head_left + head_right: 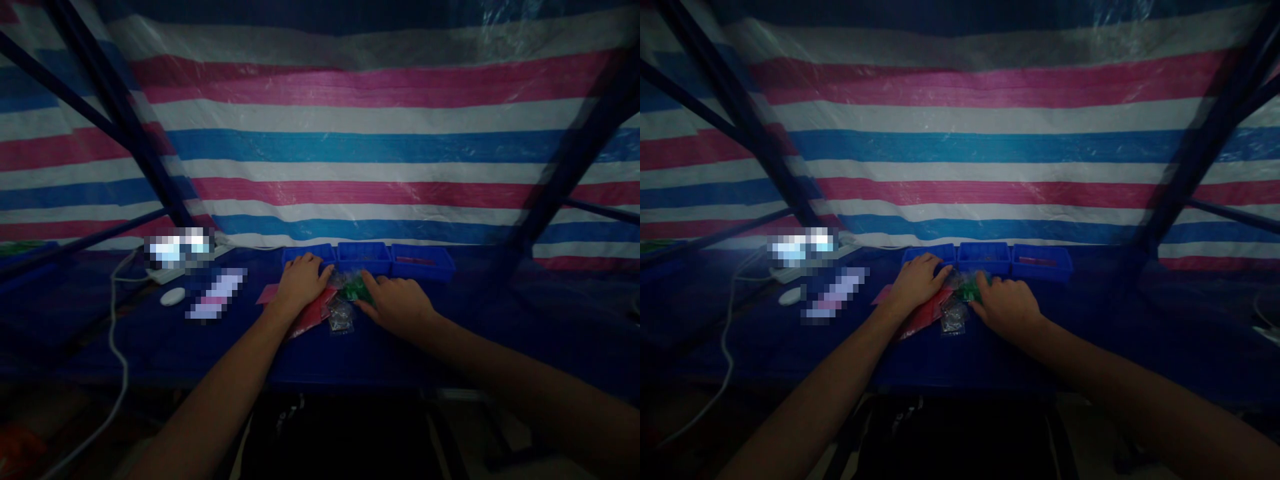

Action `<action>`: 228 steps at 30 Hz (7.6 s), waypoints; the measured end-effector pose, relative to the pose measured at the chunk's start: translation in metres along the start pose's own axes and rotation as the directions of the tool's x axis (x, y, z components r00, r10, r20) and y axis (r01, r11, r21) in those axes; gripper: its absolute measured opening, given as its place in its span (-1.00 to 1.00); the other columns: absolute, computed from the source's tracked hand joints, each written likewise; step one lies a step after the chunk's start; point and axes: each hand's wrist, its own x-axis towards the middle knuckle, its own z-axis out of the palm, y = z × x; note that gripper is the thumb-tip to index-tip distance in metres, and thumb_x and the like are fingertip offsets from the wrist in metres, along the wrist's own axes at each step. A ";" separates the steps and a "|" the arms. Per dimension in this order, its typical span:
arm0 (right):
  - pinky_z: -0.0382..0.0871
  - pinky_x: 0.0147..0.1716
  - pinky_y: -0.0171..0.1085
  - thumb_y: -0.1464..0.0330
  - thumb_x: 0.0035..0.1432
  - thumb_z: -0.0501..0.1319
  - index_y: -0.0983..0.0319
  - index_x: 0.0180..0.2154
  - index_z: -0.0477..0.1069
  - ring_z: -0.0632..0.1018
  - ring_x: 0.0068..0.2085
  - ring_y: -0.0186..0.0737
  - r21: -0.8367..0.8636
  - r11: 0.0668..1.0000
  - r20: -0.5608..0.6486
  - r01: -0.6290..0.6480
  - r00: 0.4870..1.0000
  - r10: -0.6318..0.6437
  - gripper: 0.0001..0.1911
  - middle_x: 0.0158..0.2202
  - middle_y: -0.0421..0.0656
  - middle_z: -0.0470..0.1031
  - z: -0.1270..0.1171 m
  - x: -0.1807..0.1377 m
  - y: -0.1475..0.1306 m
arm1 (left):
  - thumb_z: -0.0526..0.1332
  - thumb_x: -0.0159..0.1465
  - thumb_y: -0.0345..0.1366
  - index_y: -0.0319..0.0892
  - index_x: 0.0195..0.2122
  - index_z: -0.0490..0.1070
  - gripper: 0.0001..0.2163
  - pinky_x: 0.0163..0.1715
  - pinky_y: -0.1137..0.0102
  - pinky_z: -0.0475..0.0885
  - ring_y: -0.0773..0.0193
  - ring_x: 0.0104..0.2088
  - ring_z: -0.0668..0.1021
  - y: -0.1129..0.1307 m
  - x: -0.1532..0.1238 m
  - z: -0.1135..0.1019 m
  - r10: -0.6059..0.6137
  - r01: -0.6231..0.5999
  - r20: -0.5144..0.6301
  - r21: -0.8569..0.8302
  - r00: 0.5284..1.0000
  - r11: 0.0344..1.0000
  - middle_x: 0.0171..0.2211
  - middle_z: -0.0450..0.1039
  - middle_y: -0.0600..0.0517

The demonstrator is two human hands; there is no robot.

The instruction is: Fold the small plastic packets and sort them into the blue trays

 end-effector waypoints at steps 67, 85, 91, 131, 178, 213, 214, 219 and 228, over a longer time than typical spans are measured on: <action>0.56 -0.18 -0.18 0.25 -0.09 0.50 0.22 -0.21 0.47 0.64 -0.28 -0.22 0.979 -0.182 -0.051 0.091 0.975 0.215 -0.59 -0.22 -0.13 0.63 0.041 0.046 0.039 | 0.28 0.29 -0.19 -0.11 0.05 0.32 -0.66 -0.10 0.23 0.47 0.20 -0.20 0.58 0.051 -0.001 -0.004 0.029 -0.126 -0.131 -0.838 0.991 0.531 -0.23 0.54 -0.03; 0.47 0.06 -0.10 0.26 -0.07 0.49 0.19 -0.13 0.52 0.64 -0.09 -0.13 0.982 -0.141 -0.090 0.126 0.967 0.238 -0.58 -0.14 -0.10 0.65 0.038 0.045 0.038 | 0.31 0.27 -0.24 -0.14 0.01 0.38 -0.70 -0.16 0.26 0.46 0.21 -0.22 0.57 0.051 0.001 0.001 0.039 -0.169 -0.168 -0.893 0.985 0.416 -0.24 0.52 -0.05; 0.53 -0.07 -0.13 0.25 -0.09 0.51 0.18 -0.16 0.50 0.64 -0.20 -0.17 0.981 -0.158 -0.062 0.110 0.957 0.284 -0.57 -0.21 -0.13 0.64 0.036 0.044 0.037 | 0.30 0.30 -0.22 -0.15 0.01 0.37 -0.71 -0.20 0.29 0.46 0.22 -0.24 0.57 0.051 0.001 0.000 0.027 -0.169 -0.173 -0.896 0.985 0.411 -0.25 0.52 -0.05; 0.53 -0.09 -0.13 0.25 -0.03 0.47 0.19 -0.19 0.49 0.64 -0.21 -0.17 0.990 -0.082 -0.097 0.114 0.978 0.186 -0.64 -0.21 -0.12 0.63 0.039 0.043 0.038 | 0.37 0.23 -0.24 -0.14 0.06 0.34 -0.60 -0.20 0.31 0.49 0.23 -0.23 0.58 0.049 0.003 -0.002 0.043 -0.090 -0.083 -0.969 0.996 0.231 -0.20 0.52 -0.05; 0.51 -0.06 -0.10 0.21 -0.10 0.50 0.16 -0.17 0.54 0.65 -0.20 -0.13 0.995 -0.067 -0.068 0.080 0.985 0.156 -0.59 -0.20 -0.12 0.64 0.042 0.044 0.041 | 0.37 0.22 -0.21 -0.12 -0.01 0.40 -0.66 -0.28 0.32 0.51 0.24 -0.29 0.60 0.049 0.002 -0.001 0.009 -0.037 -0.036 -0.968 0.999 0.250 -0.24 0.56 -0.04; 0.49 -0.01 -0.08 0.23 0.11 0.36 0.15 -0.16 0.56 0.59 -0.06 -0.11 0.956 0.191 -0.264 0.224 0.939 0.221 -0.76 -0.09 -0.10 0.57 0.044 0.045 0.046 | 0.24 0.30 -0.36 -0.14 -0.14 0.49 -0.88 0.00 0.18 0.48 0.15 -0.06 0.59 0.041 0.005 0.002 0.031 -0.159 -0.161 -0.890 0.986 0.428 -0.11 0.56 -0.07; 0.46 0.04 -0.07 0.24 0.13 0.35 0.13 -0.18 0.57 0.55 0.03 -0.10 0.934 0.244 -0.314 0.262 0.926 0.210 -0.79 -0.02 -0.10 0.54 0.044 0.046 0.048 | 0.23 0.31 -0.36 -0.14 -0.18 0.51 -0.91 0.06 0.15 0.45 0.13 0.01 0.56 0.039 0.006 0.000 0.043 -0.187 -0.189 -0.864 0.981 0.467 -0.04 0.54 -0.08; 0.42 0.08 -0.09 0.27 0.15 0.34 0.07 -0.21 0.61 0.46 0.14 -0.08 0.885 0.372 -0.376 0.281 0.901 0.216 -0.86 0.10 -0.11 0.41 0.047 0.047 0.053 | 0.22 0.33 -0.34 -0.10 -0.21 0.56 -0.88 0.12 0.12 0.40 0.12 0.11 0.51 0.036 0.006 -0.001 0.063 -0.223 -0.229 -0.787 0.971 0.575 0.07 0.51 -0.05; 0.40 -0.01 -0.12 0.38 0.12 0.29 0.10 -0.27 0.63 0.47 0.03 -0.11 0.891 0.396 -0.345 0.223 0.898 0.272 -0.85 -0.03 -0.11 0.39 0.049 0.048 0.053 | 0.18 0.35 -0.37 -0.06 -0.15 0.57 -0.83 0.12 0.12 0.40 0.15 0.06 0.53 0.038 0.002 0.000 0.106 -0.232 -0.219 -0.704 0.970 0.671 0.01 0.53 -0.03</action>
